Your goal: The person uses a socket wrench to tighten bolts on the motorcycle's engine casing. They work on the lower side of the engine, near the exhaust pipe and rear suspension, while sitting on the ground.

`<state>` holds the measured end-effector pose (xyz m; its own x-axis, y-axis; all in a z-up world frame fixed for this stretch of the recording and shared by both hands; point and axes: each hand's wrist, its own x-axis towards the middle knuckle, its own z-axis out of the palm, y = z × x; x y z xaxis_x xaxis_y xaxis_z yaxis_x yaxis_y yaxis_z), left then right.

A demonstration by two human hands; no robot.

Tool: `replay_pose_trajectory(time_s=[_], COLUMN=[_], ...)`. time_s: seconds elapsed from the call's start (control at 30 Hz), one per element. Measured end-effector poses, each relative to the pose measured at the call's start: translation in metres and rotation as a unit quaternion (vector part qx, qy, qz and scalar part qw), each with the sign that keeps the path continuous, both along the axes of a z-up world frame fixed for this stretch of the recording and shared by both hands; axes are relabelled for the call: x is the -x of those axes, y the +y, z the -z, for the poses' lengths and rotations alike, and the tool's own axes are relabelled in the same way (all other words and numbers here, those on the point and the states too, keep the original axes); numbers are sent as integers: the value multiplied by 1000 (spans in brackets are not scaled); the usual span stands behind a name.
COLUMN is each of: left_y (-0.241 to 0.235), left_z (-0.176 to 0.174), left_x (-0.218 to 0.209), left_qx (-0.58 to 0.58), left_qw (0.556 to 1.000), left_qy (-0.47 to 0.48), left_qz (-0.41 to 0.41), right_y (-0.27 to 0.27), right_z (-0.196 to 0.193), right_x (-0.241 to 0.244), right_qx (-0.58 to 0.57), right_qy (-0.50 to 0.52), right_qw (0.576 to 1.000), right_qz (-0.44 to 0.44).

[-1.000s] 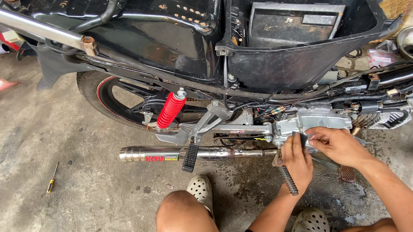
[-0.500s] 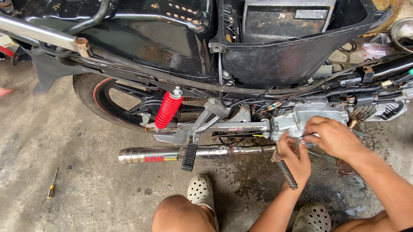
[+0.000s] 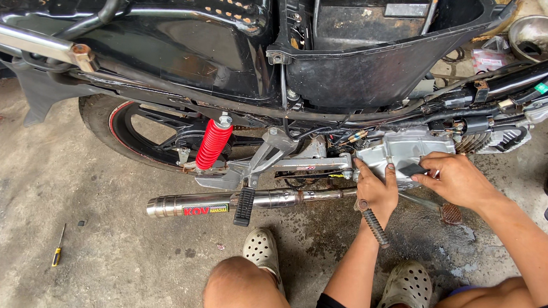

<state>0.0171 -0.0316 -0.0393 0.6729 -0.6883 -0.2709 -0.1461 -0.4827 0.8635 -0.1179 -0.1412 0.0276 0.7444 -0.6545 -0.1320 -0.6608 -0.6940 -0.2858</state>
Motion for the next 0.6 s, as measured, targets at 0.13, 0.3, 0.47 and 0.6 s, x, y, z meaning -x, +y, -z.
replay_pose_trajectory(time_s=[0.13,0.3,0.47,0.6], left_y=[9,15,22,25], left_z=[-13,-19,-28,-35], left_x=[2,1,-1,-1], left_qx=[11,16,83,56], left_qw=[999,997,996,998], left_qy=[-53,-73,-45,-24], left_qz=[11,23,7,12], right_y=[-5,-9,-8,-9], right_z=[4,9,8,10], right_x=[5,5,1,0], right_qx=[1,-2,0,-1], right_qy=[-11,1,4,21], right_qw=[1000,1000,1000,1000], right_qz=[3,5,2,2])
